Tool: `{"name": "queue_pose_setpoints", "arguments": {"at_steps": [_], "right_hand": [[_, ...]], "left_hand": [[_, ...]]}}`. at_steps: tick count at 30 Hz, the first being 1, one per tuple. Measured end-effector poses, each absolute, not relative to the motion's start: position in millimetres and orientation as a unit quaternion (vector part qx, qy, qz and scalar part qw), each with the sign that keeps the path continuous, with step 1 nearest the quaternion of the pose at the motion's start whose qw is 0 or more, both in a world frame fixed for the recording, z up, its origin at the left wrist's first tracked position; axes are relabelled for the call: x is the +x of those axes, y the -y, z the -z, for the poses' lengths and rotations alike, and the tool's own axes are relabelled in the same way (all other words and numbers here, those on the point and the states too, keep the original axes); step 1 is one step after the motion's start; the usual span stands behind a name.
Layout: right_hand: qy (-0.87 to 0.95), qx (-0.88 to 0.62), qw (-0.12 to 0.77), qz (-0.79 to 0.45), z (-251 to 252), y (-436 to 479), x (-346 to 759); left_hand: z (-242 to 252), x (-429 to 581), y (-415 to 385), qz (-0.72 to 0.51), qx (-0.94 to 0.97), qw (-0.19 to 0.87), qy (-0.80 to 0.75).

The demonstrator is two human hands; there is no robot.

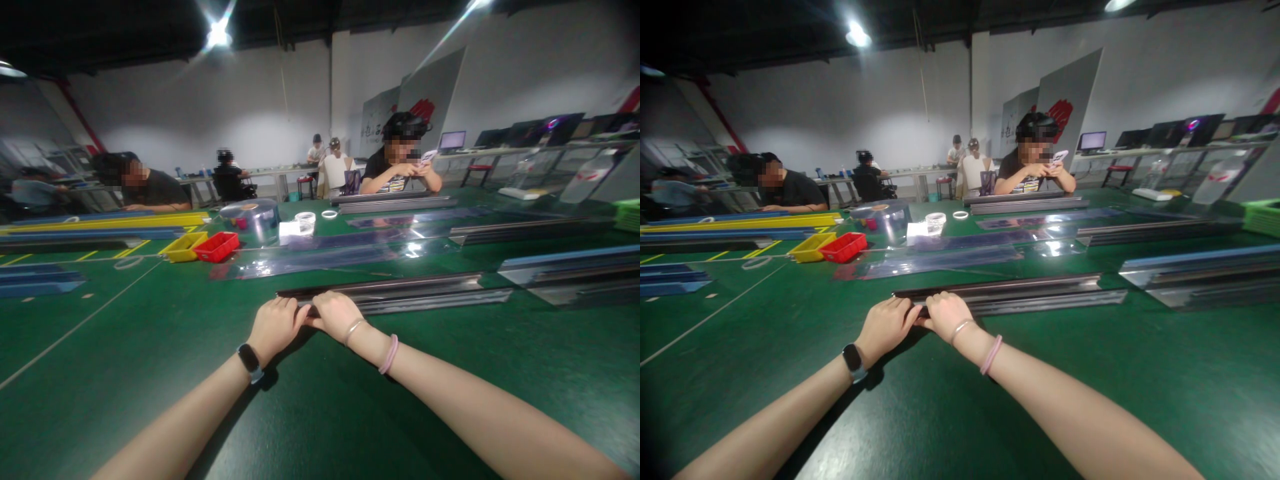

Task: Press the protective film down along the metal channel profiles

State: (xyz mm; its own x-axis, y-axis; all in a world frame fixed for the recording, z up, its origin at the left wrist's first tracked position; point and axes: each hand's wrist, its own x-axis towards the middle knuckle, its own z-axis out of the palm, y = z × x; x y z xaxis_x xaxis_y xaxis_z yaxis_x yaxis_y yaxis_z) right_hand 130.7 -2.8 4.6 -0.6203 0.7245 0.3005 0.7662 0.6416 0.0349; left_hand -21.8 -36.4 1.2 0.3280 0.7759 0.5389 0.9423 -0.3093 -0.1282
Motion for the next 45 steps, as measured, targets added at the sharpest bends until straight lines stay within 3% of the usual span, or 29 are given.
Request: {"name": "queue_pose_setpoints", "arguments": {"at_steps": [20,45], "right_hand": [[0.861,-0.483,0.121,0.103,-3,11,123],[0.899,-0.419,0.112,0.054,-11,6,130]], "left_hand": [[-2,-21,37,0.194,-0.779,0.198,0.563],[-1,-21,36,0.187,-0.782,0.21,0.557]]}}
